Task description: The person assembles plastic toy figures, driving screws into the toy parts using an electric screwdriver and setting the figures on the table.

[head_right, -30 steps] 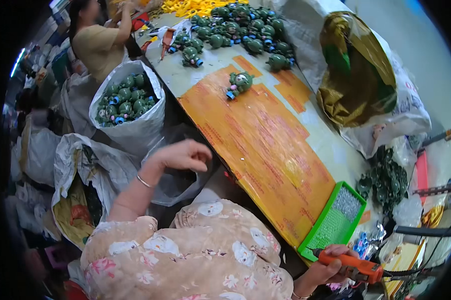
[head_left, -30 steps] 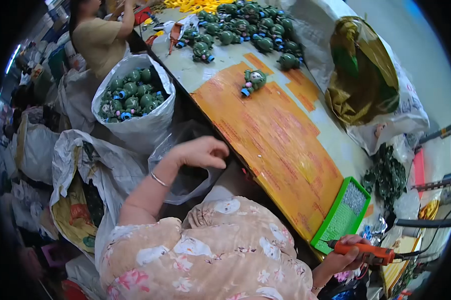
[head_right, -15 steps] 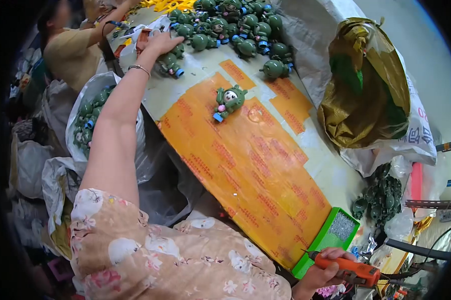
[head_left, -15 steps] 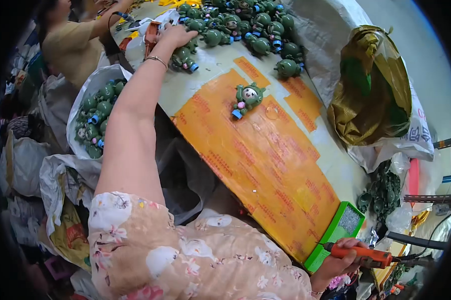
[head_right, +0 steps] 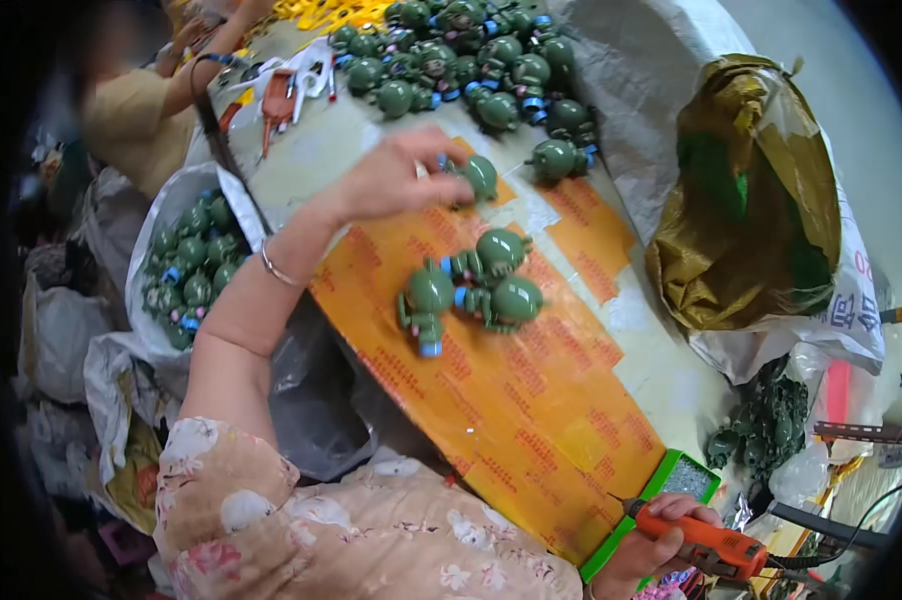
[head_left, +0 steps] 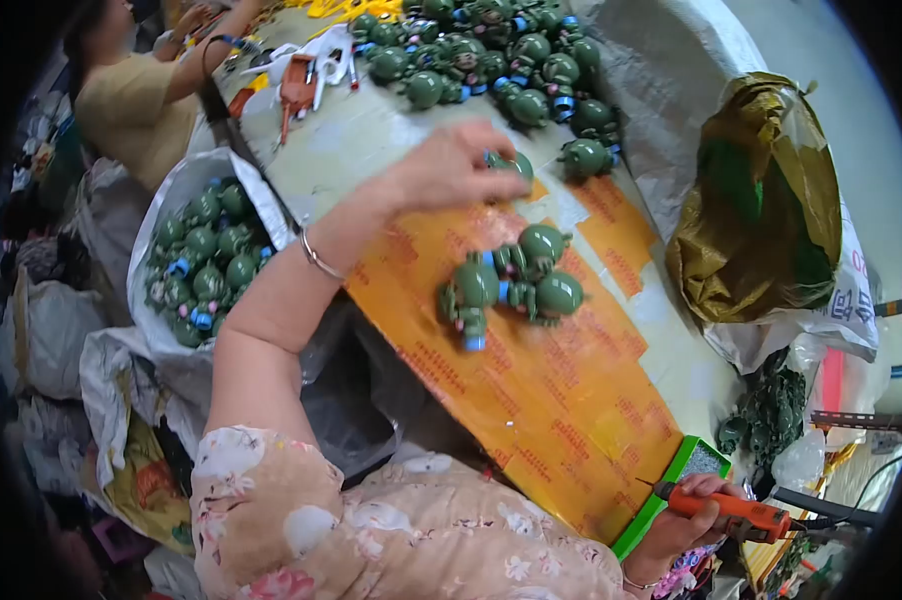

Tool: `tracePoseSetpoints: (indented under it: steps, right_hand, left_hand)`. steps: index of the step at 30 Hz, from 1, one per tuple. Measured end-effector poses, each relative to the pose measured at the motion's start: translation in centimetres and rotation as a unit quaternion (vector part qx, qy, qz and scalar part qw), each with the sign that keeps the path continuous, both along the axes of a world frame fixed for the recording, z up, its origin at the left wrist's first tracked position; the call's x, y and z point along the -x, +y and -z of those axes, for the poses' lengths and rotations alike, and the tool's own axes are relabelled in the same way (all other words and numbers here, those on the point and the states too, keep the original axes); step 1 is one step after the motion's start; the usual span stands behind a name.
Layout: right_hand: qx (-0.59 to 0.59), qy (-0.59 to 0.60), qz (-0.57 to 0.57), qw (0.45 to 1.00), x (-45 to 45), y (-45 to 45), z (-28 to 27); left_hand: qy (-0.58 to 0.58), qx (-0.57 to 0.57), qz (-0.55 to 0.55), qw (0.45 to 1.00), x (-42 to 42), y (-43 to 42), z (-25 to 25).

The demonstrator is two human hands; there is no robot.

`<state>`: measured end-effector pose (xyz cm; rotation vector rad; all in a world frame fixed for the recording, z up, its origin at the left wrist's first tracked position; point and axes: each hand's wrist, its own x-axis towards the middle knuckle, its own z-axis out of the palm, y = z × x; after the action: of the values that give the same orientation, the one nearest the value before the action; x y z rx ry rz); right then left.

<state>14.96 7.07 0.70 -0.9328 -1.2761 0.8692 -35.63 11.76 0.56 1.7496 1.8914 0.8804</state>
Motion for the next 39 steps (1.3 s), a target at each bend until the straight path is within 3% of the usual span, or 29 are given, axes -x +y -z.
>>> tracePoseSetpoints:
  steps: [1,3,5,7,8,10,11,12,13,15,16,19,20,21,23,25,27,31,34,35,37,39]
  right_hand:
    - [-0.001,-0.006,0.002,1.000,0.1,0.2,0.0]
    - [-0.004,-0.018,0.003,1.000,0.2,0.7,0.1]
    - [-0.003,-0.021,0.009,1.000,0.3,1.1,0.3]
    - [-0.005,-0.025,0.011,1.000,1.0,2.0,0.1]
    - [-0.007,-0.024,0.013,1.000,1.7,2.1,0.0]
    - [-0.008,-0.050,0.009,0.999,1.0,2.8,0.2]
    - [-0.008,-0.050,0.022,0.998,0.9,3.1,0.3]
    - [-0.009,-0.049,0.035,0.998,1.1,3.2,0.5]
    - [-0.007,-0.047,0.048,0.998,1.1,3.3,0.6]
    - [-0.007,-0.042,0.048,0.998,0.9,3.7,0.9]
    - [-0.002,-0.039,0.053,0.998,0.8,3.7,1.0]
    - [0.001,-0.021,0.036,0.999,0.2,3.9,1.6]
    - [0.002,-0.019,0.028,0.999,0.7,3.8,1.4]
    - [0.002,-0.014,0.018,1.000,0.9,3.8,1.4]
    - [-0.015,-0.018,0.001,1.000,1.0,3.7,1.4]
    - [-0.035,-0.022,-0.002,0.999,1.8,3.3,1.0]
    - [-0.042,-0.013,-0.009,0.999,2.1,3.0,0.8]
    - [-0.045,-0.004,-0.005,0.999,2.3,2.3,0.2]
    - [-0.043,-0.009,-0.002,0.999,1.5,2.2,0.1]
    - [-0.041,-0.006,0.003,0.999,1.4,2.3,0.1]
    - [-0.032,-0.004,0.016,0.999,1.2,2.2,0.1]
    - [-0.029,-0.020,0.018,0.999,0.2,2.2,0.6]
  left_hand:
    - [0.000,-0.019,-0.023,1.000,1.7,1.7,-0.6]
    - [0.219,-0.192,-0.121,0.949,7.0,7.3,1.4]
    - [0.188,-0.128,-0.201,0.953,10.4,12.5,0.7]
    - [0.318,-0.218,-0.305,0.871,12.7,17.7,1.2]
    - [0.204,-0.039,-0.260,0.943,13.8,19.2,0.9]
    - [0.160,-0.083,-0.347,0.920,14.4,22.5,0.3]
    - [0.196,-0.084,-0.349,0.913,15.2,23.6,-0.9]
    - [0.122,-0.137,-0.343,0.921,17.7,25.5,-0.5]
    - [0.136,-0.117,-0.246,0.952,25.0,30.4,2.7]
    - [-0.031,-0.165,-0.284,0.944,24.3,28.5,3.6]
    - [-0.051,-0.114,-0.308,0.943,26.7,29.3,5.0]
    - [-0.101,-0.130,-0.119,0.979,22.5,25.5,2.8]
    - [-0.041,-0.105,-0.248,0.962,21.2,24.2,2.0]
    - [-0.273,0.032,-0.118,0.954,20.6,23.0,3.2]
    - [-0.091,-0.014,-0.043,0.995,16.9,21.2,3.2]
    - [-0.032,0.016,-0.009,0.999,12.8,18.4,3.0]
    - [-0.078,0.010,-0.006,0.997,10.8,17.4,4.1]
    - [-0.038,0.008,0.105,0.994,3.2,12.8,2.6]
    - [0.027,0.101,0.207,0.973,-0.4,10.6,-1.0]
    - [0.054,0.082,0.214,0.972,-0.3,10.7,-2.0]
    - [-0.080,0.150,0.109,0.979,0.3,12.3,-5.0]
    - [-0.054,-0.010,-0.010,0.998,4.6,17.3,-2.8]
